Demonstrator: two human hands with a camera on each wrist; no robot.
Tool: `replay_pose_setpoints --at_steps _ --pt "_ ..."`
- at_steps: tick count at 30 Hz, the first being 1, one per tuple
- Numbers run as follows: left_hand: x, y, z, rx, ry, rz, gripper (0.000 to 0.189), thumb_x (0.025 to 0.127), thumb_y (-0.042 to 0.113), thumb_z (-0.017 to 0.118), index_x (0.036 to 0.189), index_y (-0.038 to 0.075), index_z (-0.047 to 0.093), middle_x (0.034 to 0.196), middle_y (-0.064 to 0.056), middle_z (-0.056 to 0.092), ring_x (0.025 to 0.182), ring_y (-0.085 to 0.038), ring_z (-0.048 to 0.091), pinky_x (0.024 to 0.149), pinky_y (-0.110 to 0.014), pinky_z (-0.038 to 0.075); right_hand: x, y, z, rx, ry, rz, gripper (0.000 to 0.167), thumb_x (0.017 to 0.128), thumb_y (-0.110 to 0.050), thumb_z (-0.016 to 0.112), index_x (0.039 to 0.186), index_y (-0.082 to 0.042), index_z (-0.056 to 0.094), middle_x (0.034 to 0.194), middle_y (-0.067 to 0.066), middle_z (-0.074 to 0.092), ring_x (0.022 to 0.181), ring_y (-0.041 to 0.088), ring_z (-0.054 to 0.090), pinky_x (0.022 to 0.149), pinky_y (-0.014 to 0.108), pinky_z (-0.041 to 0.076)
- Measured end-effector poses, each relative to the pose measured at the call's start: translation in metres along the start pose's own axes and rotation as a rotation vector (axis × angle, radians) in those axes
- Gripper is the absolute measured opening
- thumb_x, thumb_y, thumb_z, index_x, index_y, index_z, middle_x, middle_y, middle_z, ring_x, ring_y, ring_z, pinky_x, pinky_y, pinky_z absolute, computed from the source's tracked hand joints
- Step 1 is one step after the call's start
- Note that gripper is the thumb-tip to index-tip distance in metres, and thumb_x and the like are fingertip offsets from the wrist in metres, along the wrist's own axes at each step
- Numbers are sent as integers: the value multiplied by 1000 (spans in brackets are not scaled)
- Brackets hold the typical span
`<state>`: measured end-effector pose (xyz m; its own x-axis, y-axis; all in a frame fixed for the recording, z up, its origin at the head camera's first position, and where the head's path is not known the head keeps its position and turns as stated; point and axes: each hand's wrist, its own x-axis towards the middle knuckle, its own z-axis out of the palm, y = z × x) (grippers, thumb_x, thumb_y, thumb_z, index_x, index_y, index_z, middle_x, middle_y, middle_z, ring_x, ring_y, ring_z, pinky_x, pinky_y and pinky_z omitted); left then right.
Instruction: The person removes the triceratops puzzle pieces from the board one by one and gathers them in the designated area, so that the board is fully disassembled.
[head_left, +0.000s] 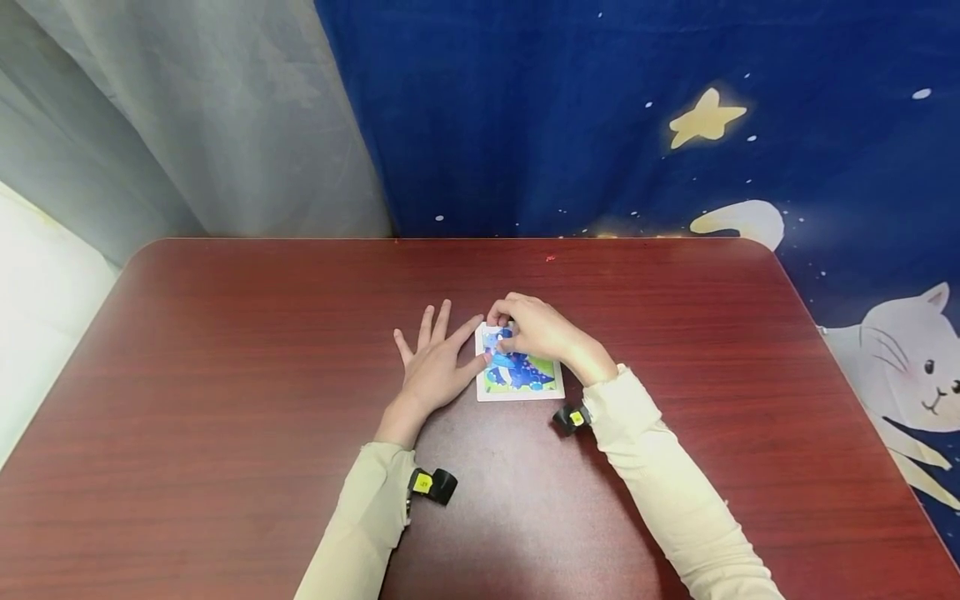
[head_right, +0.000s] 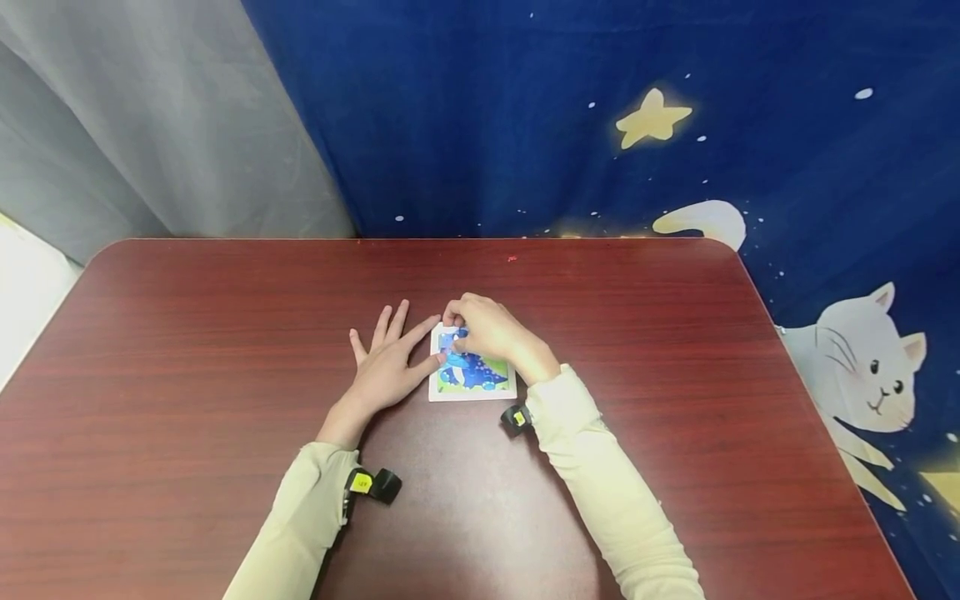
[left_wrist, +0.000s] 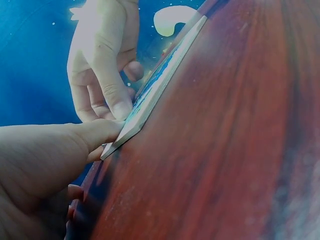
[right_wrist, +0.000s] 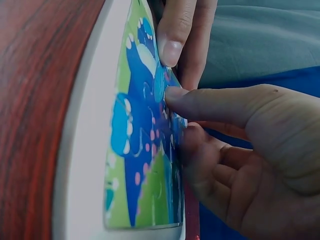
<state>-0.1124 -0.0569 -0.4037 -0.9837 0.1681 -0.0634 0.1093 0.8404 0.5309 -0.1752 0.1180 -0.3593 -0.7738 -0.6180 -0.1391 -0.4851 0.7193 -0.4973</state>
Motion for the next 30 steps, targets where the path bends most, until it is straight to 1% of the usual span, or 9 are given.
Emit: replay_pose_setpoints --at_steps 7,12,17,20,24,27,30 --pt "-2 1 0 1 4 0 58 89 48 55 142 30 40 155 -11 9 140 -30 -2 97 -67 -11 -1 -2 2 8 -5 11 29 78 -10 73 104 -8 62 96 4 56 79 16 54 75 31 44" --pt "-3 1 0 1 7 1 58 89 49 54 142 30 40 155 -11 9 140 -30 -2 97 -67 -10 -2 -1 4 7 35 -14 27 77 -8 73 101 -8 62 94 3 56 78 16 53 74 30 44" --pt "-2 2 0 0 11 3 58 89 48 55 142 30 41 155 -11 9 140 -29 -2 97 -67 -11 -4 -3 5 -66 84 -48 26 77 -10 74 102 -9 66 95 2 57 83 16 54 77 32 44" --pt "-2 2 -1 -1 11 4 58 89 48 55 142 30 41 155 -11 9 140 -30 -1 97 -67 -10 -6 -5 5 -111 92 -68 27 79 -14 74 105 -9 67 98 1 58 86 16 56 80 32 45" --pt "-2 1 -1 0 11 2 58 89 49 54 142 30 40 155 -11 9 140 -30 -2 97 -67 -10 -8 -7 4 -184 88 -101 30 80 -18 73 108 -8 67 100 1 57 87 15 58 80 31 47" --pt "-2 0 -1 -1 11 0 58 89 50 54 142 29 41 155 -11 9 140 -29 -2 97 -67 -10 -8 -7 2 -248 83 -114 32 79 -21 73 108 -9 68 98 0 57 82 14 59 74 31 49" --pt "-2 1 -1 -5 9 2 59 89 49 54 142 29 41 155 -10 9 140 -29 -3 97 -67 -11 -9 -5 -2 -264 94 -111 33 77 -24 71 106 -10 68 95 -2 56 74 13 57 66 29 48"
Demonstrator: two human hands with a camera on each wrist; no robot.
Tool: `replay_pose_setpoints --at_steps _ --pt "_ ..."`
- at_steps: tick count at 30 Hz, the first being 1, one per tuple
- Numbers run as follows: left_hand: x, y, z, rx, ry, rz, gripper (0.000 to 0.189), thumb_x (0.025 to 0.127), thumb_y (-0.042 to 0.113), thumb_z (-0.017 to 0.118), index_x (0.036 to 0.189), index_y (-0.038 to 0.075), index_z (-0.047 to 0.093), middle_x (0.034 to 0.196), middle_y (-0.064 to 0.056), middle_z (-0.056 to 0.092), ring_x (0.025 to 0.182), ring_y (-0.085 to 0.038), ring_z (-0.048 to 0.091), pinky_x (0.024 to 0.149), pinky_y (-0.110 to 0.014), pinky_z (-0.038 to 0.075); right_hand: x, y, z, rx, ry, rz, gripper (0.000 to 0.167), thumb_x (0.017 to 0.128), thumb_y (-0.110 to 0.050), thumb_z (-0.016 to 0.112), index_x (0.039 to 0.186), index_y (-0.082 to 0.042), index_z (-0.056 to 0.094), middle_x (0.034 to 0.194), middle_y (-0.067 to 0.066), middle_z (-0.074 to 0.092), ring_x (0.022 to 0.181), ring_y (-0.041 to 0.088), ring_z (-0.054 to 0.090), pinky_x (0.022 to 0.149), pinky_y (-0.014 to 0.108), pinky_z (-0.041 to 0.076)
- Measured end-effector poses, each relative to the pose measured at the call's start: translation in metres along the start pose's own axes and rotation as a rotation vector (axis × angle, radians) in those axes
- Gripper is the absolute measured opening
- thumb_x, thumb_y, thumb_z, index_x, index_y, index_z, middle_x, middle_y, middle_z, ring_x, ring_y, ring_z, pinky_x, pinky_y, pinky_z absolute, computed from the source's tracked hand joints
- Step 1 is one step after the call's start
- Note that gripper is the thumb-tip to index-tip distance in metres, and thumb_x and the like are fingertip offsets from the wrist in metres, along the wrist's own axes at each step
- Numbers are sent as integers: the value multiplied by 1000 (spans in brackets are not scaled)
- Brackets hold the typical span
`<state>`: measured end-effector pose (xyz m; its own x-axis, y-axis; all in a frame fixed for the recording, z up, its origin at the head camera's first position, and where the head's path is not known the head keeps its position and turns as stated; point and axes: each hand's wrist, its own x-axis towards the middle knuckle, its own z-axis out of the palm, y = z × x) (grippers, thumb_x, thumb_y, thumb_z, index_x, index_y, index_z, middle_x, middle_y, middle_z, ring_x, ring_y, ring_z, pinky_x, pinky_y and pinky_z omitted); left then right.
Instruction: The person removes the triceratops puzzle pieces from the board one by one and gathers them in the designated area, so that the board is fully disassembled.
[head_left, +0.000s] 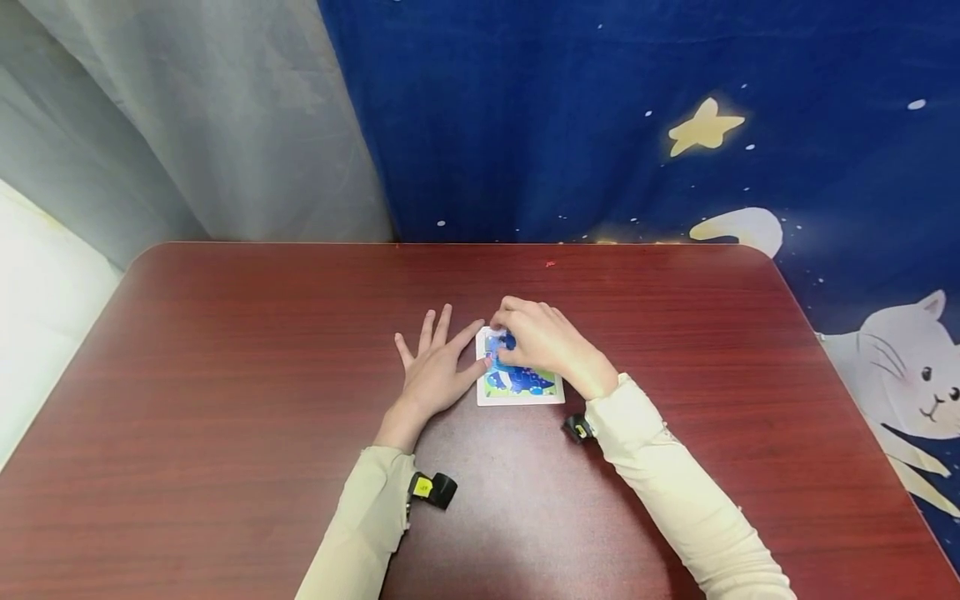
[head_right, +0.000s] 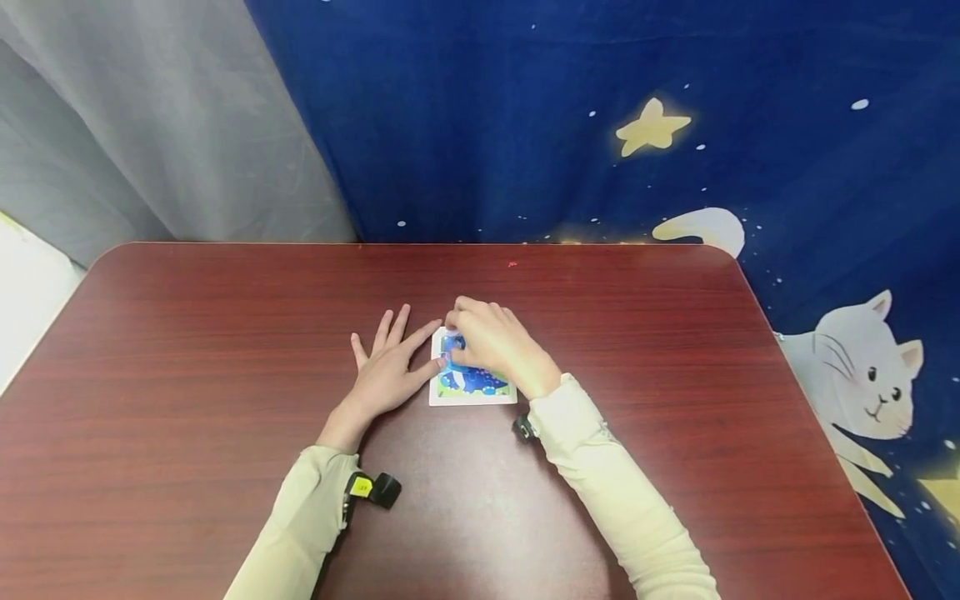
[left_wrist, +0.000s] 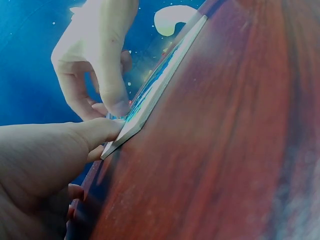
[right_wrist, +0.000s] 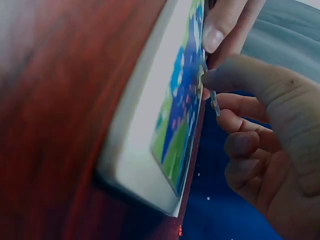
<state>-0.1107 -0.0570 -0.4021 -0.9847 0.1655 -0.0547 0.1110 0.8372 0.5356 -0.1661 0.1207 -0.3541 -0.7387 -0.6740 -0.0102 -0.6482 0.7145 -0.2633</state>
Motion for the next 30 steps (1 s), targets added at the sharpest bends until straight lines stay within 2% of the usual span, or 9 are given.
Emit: replay_pose_setpoints --at_steps 8,17,22,30 --pt "-1 1 -1 -11 7 8 59 88 48 56 142 30 40 155 -11 9 140 -29 -2 97 -67 -12 -15 27 -19 142 108 14 32 73 -22 75 102 -10 69 91 -2 58 77 16 55 67 29 45" --pt "-2 -2 -1 -25 29 26 59 87 47 58 142 30 41 154 -12 11 140 -30 -1 97 -67 -11 -47 66 -21 153 139 89 29 70 -15 76 97 -6 70 86 2 61 75 18 55 68 32 45" --pt "-2 -4 0 -25 22 21 59 88 48 57 142 31 40 155 -11 10 141 -29 -2 97 -67 -12 -55 71 -14 173 119 130 29 70 -13 77 97 -5 69 86 3 61 73 18 53 67 32 44" --pt "-2 -2 1 -21 22 17 59 88 48 56 142 32 39 155 -9 10 141 -28 -2 97 -66 -12 -57 70 -7 186 106 156 25 72 -9 75 96 -6 66 87 4 58 74 18 52 67 32 43"
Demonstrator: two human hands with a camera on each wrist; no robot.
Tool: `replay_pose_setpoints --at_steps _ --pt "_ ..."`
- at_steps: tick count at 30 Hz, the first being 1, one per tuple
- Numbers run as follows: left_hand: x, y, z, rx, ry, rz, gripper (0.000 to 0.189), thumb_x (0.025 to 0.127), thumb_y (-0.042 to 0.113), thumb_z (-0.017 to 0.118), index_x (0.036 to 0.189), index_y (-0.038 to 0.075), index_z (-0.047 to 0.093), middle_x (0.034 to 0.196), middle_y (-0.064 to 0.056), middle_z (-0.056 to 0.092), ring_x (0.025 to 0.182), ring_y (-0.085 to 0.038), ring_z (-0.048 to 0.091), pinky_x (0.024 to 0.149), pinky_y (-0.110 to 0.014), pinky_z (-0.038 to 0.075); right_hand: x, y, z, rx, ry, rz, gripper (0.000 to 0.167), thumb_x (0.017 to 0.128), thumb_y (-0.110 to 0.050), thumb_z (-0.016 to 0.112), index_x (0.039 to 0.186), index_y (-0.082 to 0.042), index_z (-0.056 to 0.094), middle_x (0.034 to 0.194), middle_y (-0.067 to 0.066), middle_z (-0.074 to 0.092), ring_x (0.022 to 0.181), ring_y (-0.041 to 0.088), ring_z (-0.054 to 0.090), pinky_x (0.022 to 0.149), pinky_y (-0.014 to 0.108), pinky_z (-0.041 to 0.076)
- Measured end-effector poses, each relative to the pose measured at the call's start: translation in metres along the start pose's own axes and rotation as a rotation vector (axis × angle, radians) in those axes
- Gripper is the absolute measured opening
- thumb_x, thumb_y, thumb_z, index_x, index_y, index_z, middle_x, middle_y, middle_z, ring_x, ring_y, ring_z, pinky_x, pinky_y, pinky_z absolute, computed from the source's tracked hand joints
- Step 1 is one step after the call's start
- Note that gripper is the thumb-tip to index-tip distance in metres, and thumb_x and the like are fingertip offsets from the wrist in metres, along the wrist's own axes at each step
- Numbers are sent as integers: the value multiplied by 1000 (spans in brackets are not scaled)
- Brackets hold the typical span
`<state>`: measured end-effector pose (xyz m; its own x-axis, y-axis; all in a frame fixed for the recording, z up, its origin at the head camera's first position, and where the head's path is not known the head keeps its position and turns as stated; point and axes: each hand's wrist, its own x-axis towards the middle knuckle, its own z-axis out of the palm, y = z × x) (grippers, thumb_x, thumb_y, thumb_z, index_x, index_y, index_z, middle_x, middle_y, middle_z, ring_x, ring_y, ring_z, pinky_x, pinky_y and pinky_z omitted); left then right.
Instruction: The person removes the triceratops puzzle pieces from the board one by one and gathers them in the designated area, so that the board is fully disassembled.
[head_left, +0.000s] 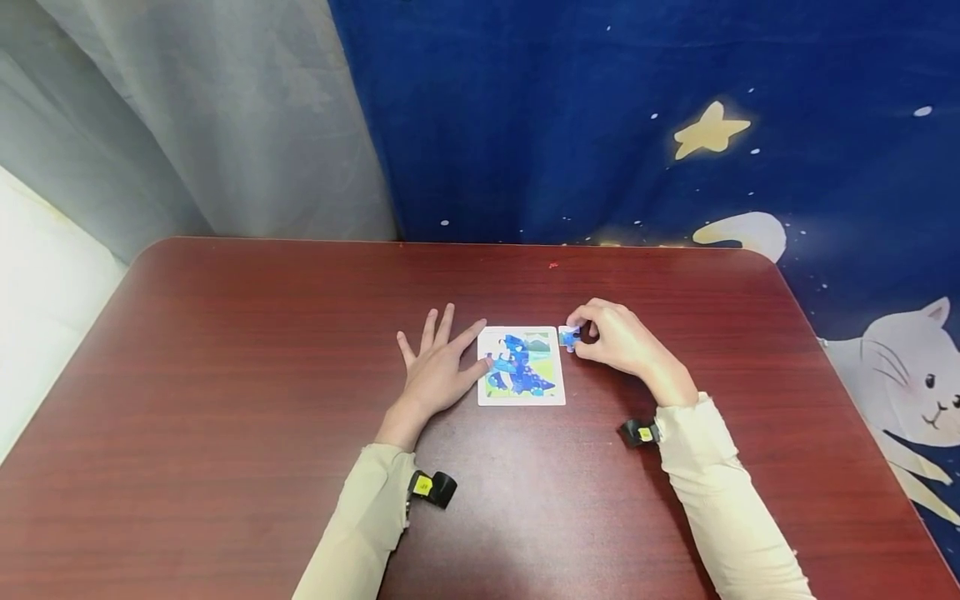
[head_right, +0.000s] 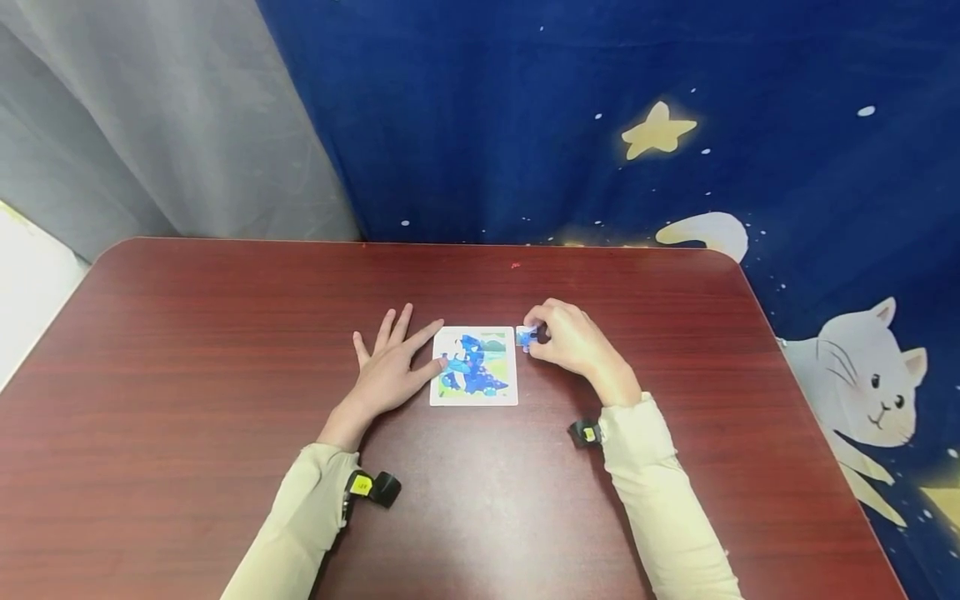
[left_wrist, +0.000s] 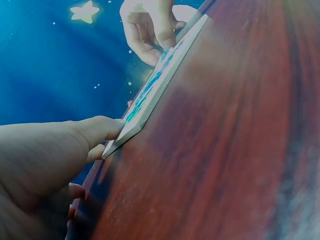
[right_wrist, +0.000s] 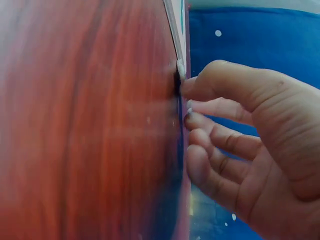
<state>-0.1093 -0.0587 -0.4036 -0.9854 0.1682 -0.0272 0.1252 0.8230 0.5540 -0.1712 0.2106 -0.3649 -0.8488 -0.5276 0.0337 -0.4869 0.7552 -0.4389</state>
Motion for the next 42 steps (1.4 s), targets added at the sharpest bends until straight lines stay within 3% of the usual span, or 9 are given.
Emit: replay_pose_setpoints --at_steps 8,21,29,37,42 --pt "0 3 -1 9 -15 -16 60 86 49 58 141 32 41 155 -9 10 141 -28 -1 98 -66 -11 -2 0 6 66 1 32 24 72 -8 74 94 -6 64 91 7 55 77 21 52 70 34 42" --pt "-1 1 -1 41 -28 -11 70 82 60 56 144 31 37 155 -11 8 140 -30 -2 97 -68 -10 -3 0 12 75 34 47 25 72 -8 73 96 -8 64 89 6 54 77 19 51 70 34 41" --pt "-2 0 0 53 -47 -16 78 78 65 57 145 31 35 155 -11 6 140 -30 -5 97 -67 -12 -5 -2 8 141 17 84 46 75 -4 69 119 1 54 101 12 56 78 22 55 74 37 45" --pt "-1 1 0 62 -45 -13 79 77 64 59 145 32 35 155 -10 5 140 -30 -5 97 -67 -11 -5 -9 1 112 61 21 30 79 -4 65 109 -2 61 95 9 58 74 19 54 68 33 44" --pt "-1 2 -1 63 -42 -10 79 77 63 60 144 31 36 155 -11 5 140 -31 -5 97 -68 -10 2 -26 4 64 22 -49 19 80 -5 66 99 -5 66 85 4 59 67 15 53 63 30 43"
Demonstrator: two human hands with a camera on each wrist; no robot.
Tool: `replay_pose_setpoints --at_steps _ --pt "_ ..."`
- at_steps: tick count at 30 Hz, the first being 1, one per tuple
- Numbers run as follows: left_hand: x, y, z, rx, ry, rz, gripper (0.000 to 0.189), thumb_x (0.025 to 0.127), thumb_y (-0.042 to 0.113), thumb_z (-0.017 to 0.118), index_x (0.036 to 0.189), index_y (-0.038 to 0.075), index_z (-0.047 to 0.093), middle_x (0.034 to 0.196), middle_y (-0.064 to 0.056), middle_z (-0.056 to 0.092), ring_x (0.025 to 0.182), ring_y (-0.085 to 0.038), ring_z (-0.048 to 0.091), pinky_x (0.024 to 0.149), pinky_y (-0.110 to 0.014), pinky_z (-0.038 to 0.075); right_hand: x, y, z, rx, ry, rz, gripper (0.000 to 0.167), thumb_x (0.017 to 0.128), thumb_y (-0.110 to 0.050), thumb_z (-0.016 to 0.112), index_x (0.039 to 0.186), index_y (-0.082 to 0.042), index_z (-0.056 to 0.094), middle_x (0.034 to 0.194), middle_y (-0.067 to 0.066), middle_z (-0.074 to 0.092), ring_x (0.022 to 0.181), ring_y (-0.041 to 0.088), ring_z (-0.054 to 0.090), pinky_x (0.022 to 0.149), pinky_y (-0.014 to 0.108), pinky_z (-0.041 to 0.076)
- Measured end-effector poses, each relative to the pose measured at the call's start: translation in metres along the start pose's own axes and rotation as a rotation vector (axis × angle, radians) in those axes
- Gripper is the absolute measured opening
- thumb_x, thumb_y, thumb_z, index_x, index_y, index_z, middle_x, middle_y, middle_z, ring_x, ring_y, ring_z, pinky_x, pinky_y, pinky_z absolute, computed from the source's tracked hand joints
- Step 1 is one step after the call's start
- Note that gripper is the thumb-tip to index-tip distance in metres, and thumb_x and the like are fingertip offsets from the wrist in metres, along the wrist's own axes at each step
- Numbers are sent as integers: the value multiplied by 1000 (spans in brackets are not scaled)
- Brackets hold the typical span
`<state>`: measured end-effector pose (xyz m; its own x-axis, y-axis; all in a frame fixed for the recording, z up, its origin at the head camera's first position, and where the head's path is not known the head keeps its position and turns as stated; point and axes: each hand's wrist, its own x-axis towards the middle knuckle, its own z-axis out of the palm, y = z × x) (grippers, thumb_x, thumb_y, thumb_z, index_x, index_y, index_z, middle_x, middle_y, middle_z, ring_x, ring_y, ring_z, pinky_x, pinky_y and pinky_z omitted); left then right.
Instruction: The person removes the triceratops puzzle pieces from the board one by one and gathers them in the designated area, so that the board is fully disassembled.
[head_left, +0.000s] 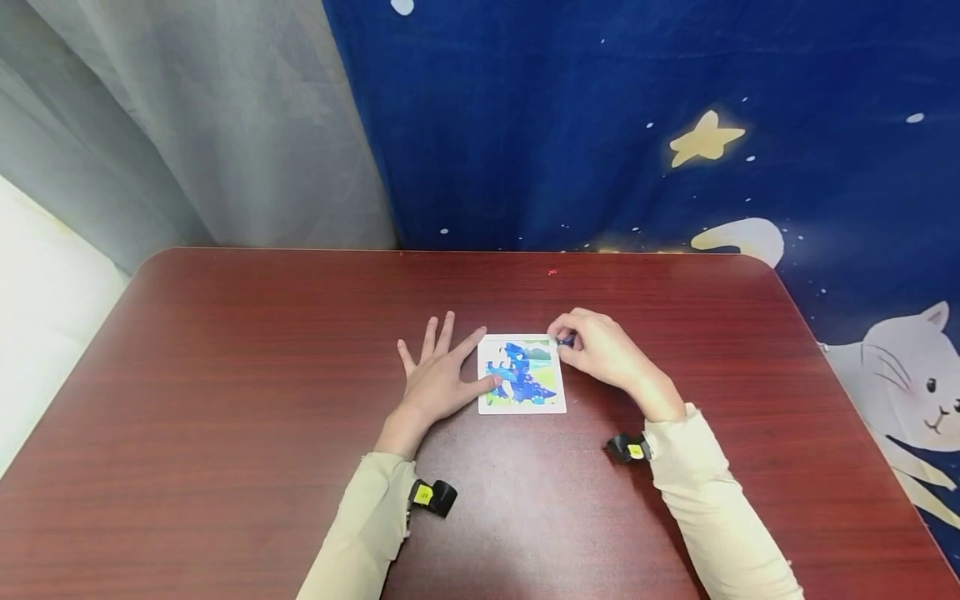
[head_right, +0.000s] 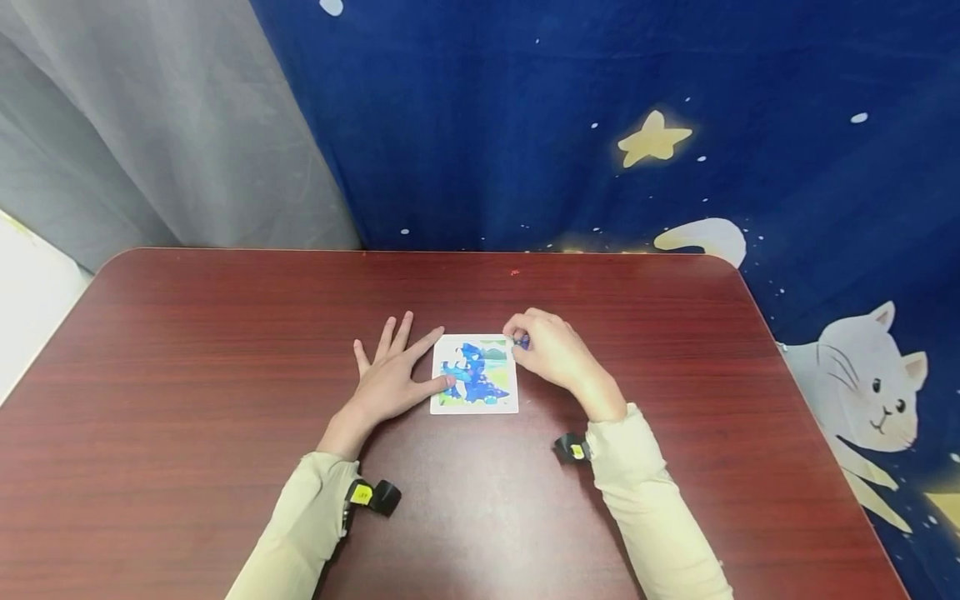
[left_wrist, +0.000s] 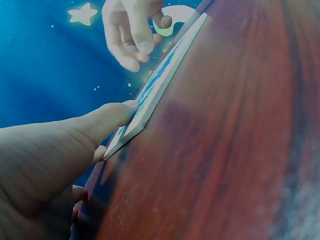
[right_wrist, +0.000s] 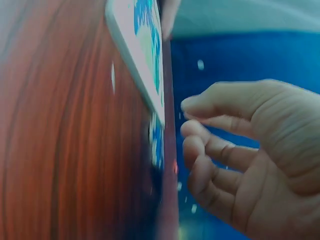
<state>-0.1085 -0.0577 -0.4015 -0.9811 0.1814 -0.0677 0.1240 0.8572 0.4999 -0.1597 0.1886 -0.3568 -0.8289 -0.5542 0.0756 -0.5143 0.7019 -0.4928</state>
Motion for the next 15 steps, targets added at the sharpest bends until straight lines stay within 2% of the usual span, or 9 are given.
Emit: replay_pose_setpoints --at_steps 3,7,15 --pt "0 -1 0 1 -3 -6 78 77 64 60 144 31 36 155 -11 5 140 -31 -5 97 -68 -10 8 -12 5 -40 -56 -52 16 80 -5 66 96 -6 67 83 1 60 68 15 53 64 30 44" --pt "0 -1 0 4 -11 -12 77 78 64 59 144 32 36 155 -11 5 140 -31 -5 97 -68 -10 18 -26 11 -62 -151 -90 19 81 -5 67 101 -7 68 87 1 61 77 15 56 71 32 46" --pt "0 1 -2 -5 -11 -4 77 78 62 60 144 31 37 155 -11 6 140 -31 -5 97 -68 -9 35 -31 17 -71 -282 -111 26 84 -1 64 108 -10 65 88 3 57 80 17 54 74 32 46"
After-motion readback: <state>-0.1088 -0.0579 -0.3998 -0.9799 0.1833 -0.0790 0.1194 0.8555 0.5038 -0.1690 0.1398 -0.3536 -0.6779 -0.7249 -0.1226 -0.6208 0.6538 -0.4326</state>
